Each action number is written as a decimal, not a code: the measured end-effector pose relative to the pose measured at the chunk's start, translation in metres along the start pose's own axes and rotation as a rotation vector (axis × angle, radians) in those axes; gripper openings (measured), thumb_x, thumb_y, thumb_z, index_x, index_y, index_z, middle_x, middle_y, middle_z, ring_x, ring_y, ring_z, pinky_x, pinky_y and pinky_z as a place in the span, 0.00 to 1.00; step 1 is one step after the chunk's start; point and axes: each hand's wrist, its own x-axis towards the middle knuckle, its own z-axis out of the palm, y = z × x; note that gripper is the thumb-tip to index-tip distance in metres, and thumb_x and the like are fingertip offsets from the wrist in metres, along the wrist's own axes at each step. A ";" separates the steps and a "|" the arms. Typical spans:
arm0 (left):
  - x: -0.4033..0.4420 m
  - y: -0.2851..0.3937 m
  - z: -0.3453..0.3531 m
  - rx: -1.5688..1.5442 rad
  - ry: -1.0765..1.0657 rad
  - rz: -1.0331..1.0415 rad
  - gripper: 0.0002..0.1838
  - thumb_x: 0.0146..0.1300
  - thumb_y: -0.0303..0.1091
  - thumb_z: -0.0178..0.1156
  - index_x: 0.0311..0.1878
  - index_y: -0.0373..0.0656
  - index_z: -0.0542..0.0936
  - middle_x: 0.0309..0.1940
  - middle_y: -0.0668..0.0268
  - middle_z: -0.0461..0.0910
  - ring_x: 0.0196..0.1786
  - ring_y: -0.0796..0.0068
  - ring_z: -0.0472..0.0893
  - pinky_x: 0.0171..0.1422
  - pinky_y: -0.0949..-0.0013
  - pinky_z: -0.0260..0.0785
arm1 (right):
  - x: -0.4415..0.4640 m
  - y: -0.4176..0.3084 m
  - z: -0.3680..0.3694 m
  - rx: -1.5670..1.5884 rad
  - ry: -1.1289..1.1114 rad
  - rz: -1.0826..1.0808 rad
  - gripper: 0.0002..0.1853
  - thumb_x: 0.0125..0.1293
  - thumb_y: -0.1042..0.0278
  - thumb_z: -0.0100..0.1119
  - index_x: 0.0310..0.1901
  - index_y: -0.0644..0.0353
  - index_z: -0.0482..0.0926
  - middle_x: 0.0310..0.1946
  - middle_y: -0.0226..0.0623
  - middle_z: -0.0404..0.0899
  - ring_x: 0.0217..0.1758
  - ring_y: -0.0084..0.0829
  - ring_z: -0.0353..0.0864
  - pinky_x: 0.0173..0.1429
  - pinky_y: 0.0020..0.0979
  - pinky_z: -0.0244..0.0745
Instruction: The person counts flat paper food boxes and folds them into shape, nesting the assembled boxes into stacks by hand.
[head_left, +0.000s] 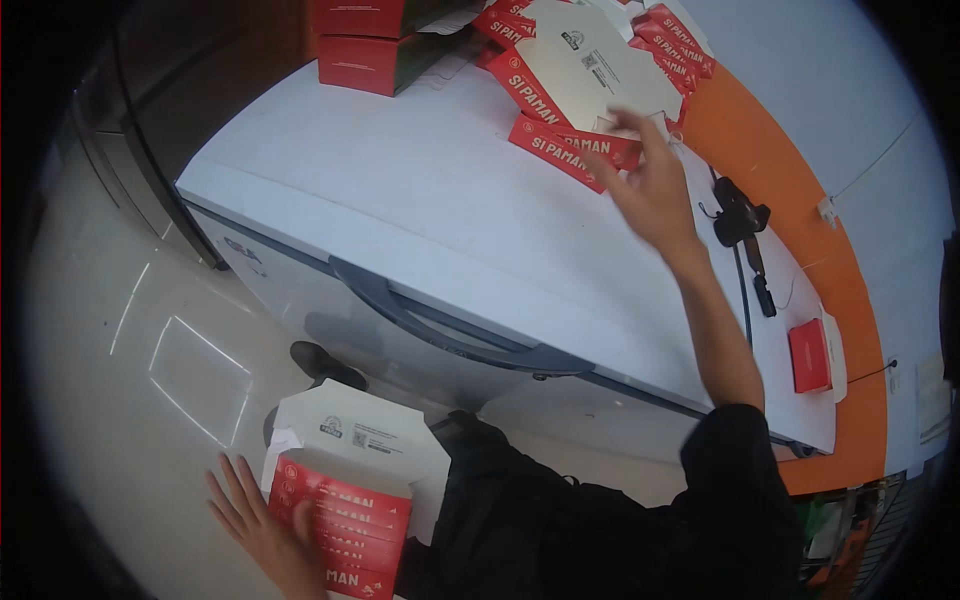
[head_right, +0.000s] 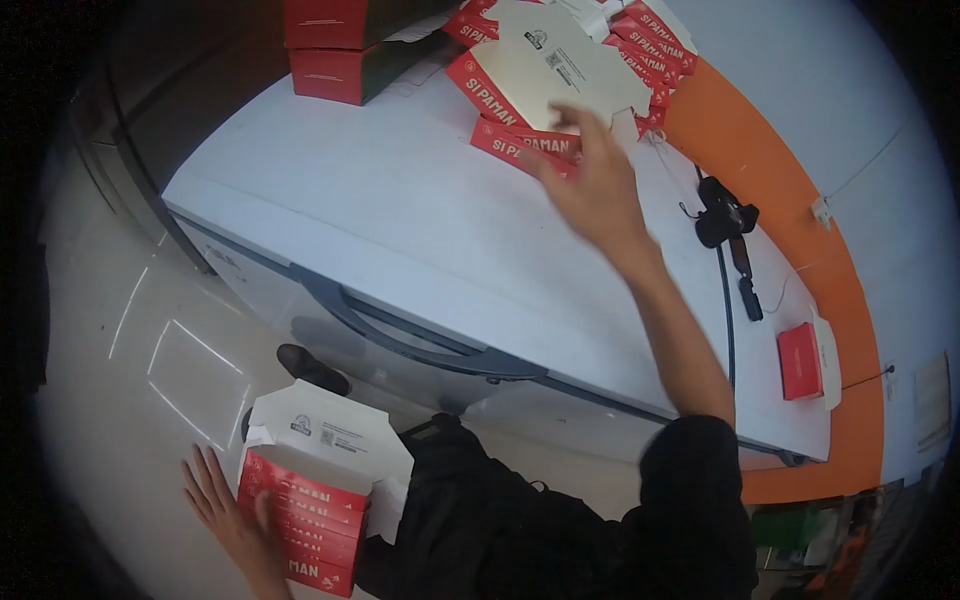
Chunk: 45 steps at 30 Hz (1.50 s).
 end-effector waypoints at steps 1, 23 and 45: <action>-0.019 0.002 0.010 0.002 0.061 -0.015 0.45 0.69 0.56 0.63 0.83 0.47 0.59 0.85 0.55 0.53 0.87 0.41 0.46 0.85 0.30 0.33 | 0.022 0.020 0.015 -0.077 0.061 -0.064 0.32 0.67 0.54 0.73 0.66 0.62 0.76 0.47 0.44 0.85 0.48 0.32 0.85 0.53 0.33 0.79; -0.059 0.022 0.014 -0.224 -0.274 0.139 0.49 0.62 0.74 0.59 0.80 0.53 0.68 0.84 0.56 0.56 0.86 0.42 0.47 0.83 0.25 0.23 | -0.046 -0.153 -0.029 0.614 -0.535 -0.328 0.25 0.77 0.64 0.62 0.70 0.65 0.71 0.54 0.51 0.85 0.54 0.41 0.87 0.58 0.38 0.82; -0.106 0.024 0.023 -0.266 -0.048 -0.425 0.45 0.71 0.58 0.60 0.84 0.46 0.59 0.86 0.58 0.52 0.88 0.47 0.43 0.86 0.35 0.23 | -0.201 -0.281 0.128 0.751 -1.230 -0.319 0.14 0.78 0.69 0.49 0.58 0.68 0.69 0.21 0.58 0.80 0.25 0.60 0.82 0.33 0.55 0.75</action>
